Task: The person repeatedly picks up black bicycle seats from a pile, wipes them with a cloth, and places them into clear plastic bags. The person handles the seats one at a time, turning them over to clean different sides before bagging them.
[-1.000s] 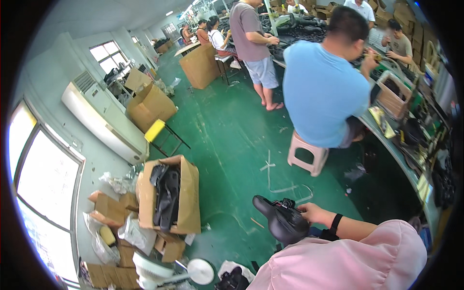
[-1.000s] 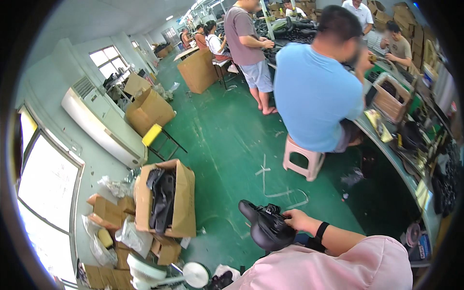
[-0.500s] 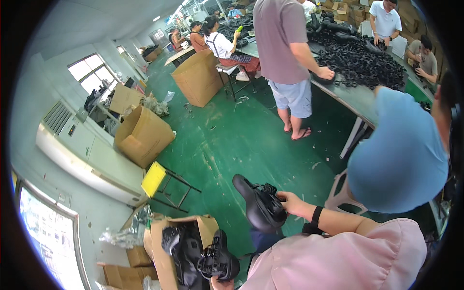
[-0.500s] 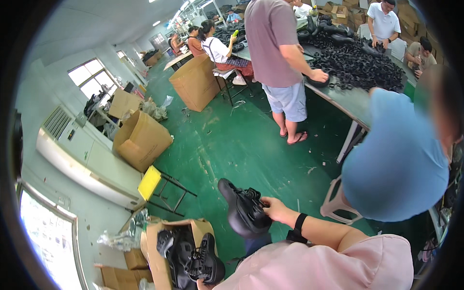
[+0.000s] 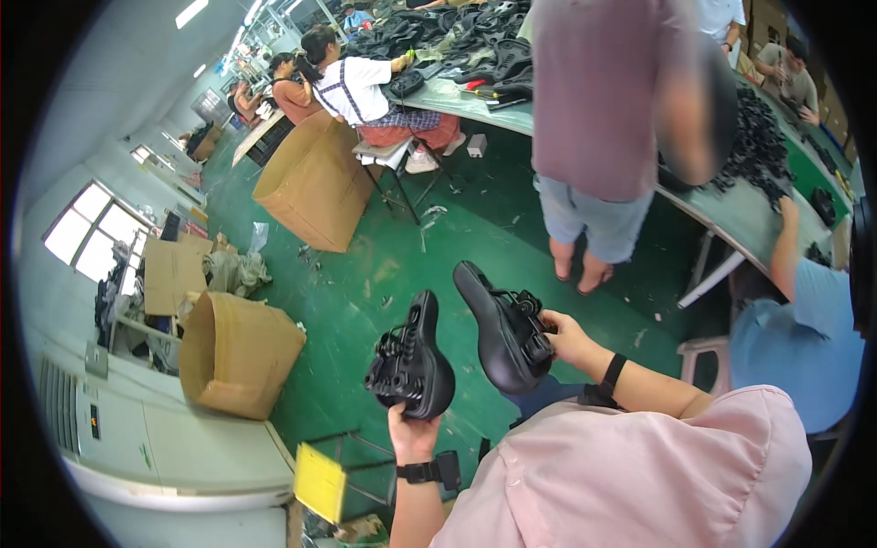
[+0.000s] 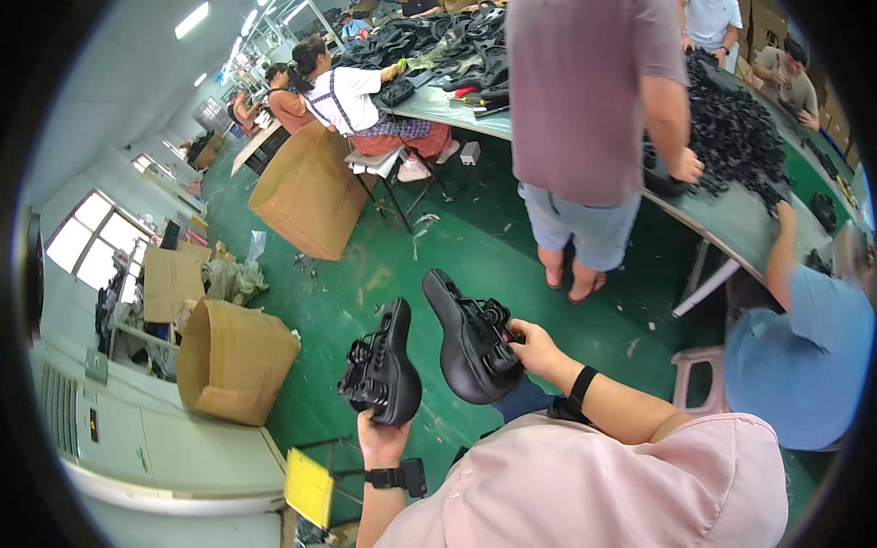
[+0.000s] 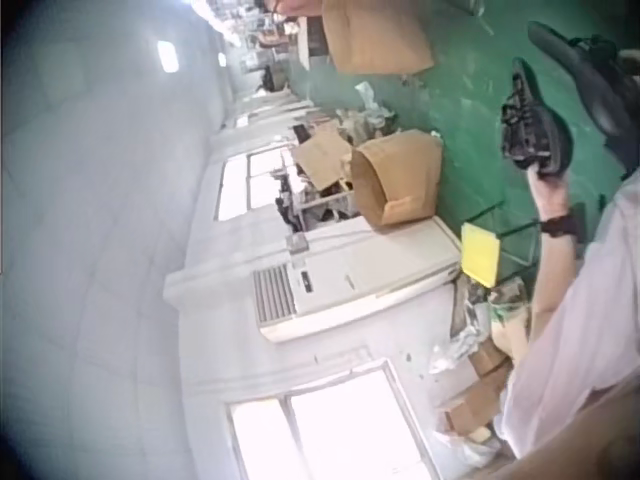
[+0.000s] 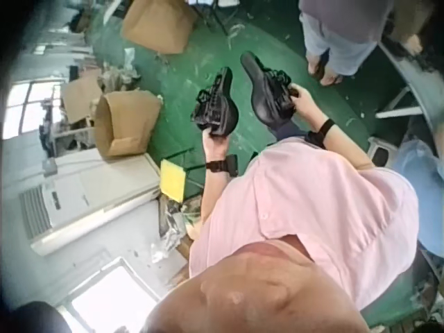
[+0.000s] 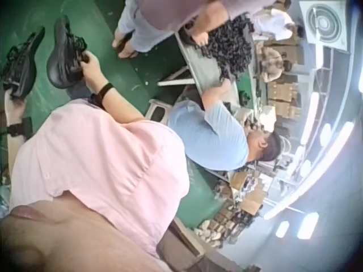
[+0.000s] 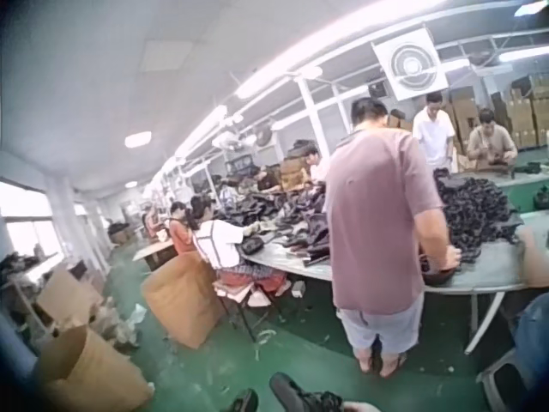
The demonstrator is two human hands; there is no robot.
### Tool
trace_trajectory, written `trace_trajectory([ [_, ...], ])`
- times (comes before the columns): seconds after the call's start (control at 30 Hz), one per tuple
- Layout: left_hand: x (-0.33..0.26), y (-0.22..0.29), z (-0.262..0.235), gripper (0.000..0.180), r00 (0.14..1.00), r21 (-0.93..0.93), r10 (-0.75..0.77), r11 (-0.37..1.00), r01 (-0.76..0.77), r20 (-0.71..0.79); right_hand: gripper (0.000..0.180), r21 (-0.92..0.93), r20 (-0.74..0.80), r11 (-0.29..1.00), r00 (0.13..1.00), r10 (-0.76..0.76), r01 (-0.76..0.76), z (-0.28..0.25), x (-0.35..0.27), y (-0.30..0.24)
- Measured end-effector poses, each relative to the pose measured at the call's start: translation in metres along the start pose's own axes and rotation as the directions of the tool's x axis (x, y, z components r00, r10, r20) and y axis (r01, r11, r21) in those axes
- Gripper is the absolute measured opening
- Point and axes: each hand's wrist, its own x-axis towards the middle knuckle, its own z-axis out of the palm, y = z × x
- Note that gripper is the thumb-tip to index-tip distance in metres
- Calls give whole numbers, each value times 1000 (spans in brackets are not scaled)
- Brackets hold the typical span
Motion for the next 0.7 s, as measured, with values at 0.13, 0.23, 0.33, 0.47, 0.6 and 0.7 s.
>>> trace_trajectory([
  [0.13, 127, 34, 88, 51, 996, 44, -6, 999, 2, 90, 8, -34, -65, 994, 992, -106, 104, 11, 163, -38],
  [0.23, 219, 78, 129, 49, 994, 70, -108, 992, 106, 24, 11, -90, -114, 986, 982, -152, 143, 18, 273, -70],
  [0.33, 309, 107, 195, 47, 986, 57, -155, 987, 152, 68, 12, -123, -163, 983, 974, -155, 135, 8, 380, -130],
  [0.47, 444, 132, 274, 45, 945, 69, -249, 968, 240, 211, 9, -371, -178, 896, 928, -327, 244, -27, 526, -204],
  [0.6, 598, 146, 346, 40, 863, 103, -373, 927, 360, 340, 14, -472, -168, 858, 935, -312, 201, -68, 662, -283],
  [0.7, 678, 137, 410, 39, 817, 103, -456, 887, 450, 352, 20, -766, -164, 631, 912, -376, 123, -119, 747, -332],
])
